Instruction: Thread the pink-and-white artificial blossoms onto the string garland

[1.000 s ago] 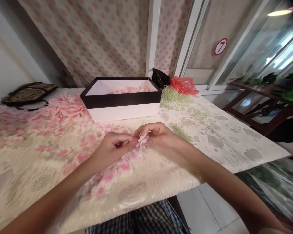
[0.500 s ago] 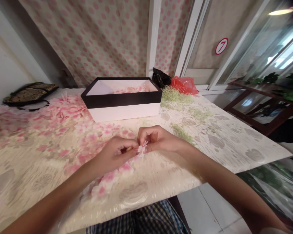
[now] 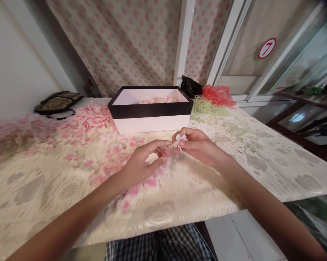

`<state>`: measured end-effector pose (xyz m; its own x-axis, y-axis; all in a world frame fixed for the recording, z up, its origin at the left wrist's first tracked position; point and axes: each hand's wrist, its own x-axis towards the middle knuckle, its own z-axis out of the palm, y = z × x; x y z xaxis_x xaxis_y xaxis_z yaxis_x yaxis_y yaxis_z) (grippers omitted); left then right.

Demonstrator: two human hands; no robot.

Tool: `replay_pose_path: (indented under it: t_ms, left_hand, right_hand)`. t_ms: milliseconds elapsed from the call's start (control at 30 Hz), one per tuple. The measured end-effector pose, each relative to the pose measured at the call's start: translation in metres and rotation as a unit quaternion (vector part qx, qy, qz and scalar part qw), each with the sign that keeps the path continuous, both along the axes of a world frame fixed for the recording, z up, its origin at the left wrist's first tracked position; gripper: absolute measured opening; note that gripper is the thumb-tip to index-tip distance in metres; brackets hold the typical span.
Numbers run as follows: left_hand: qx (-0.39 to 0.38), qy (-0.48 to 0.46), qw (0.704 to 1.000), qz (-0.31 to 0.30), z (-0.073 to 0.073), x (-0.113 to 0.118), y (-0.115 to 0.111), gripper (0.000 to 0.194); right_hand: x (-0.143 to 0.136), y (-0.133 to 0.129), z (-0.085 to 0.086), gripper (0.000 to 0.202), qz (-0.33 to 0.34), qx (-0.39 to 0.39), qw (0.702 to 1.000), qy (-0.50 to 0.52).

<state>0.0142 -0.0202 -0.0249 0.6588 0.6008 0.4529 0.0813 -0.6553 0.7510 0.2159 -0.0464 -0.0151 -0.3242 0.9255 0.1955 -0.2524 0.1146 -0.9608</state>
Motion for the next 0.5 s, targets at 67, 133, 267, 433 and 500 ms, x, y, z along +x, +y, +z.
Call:
replay_pose_path:
  t_ms: [67,133,267,433,500]
  left_hand:
    - [-0.015,-0.018,0.999,0.041,-0.002,0.0,0.002,0.017]
    - [-0.057,-0.04,0.995,0.072,-0.003,-0.001,0.004,0.009]
    - [-0.135,-0.047,0.988,0.054,-0.005,0.001,0.002,0.008]
    - [-0.156,0.011,0.988,0.003,-0.009,0.01,-0.007,0.014]
    - [-0.129,0.047,0.99,-0.032,-0.012,0.014,-0.009,0.011]
  right_hand:
    - [0.007,0.001,0.005,0.005,-0.045,0.04,0.994,-0.092]
    - [0.018,0.003,0.008,0.005,-0.156,0.105,0.95,-0.248]
    - [0.041,0.007,0.004,0.016,-0.262,0.105,0.742,-0.608]
    - [0.053,0.008,-0.005,0.013,-0.18,0.022,0.671,-0.719]
    - [0.051,0.008,-0.006,0.015,-0.172,-0.009,0.639,-0.75]
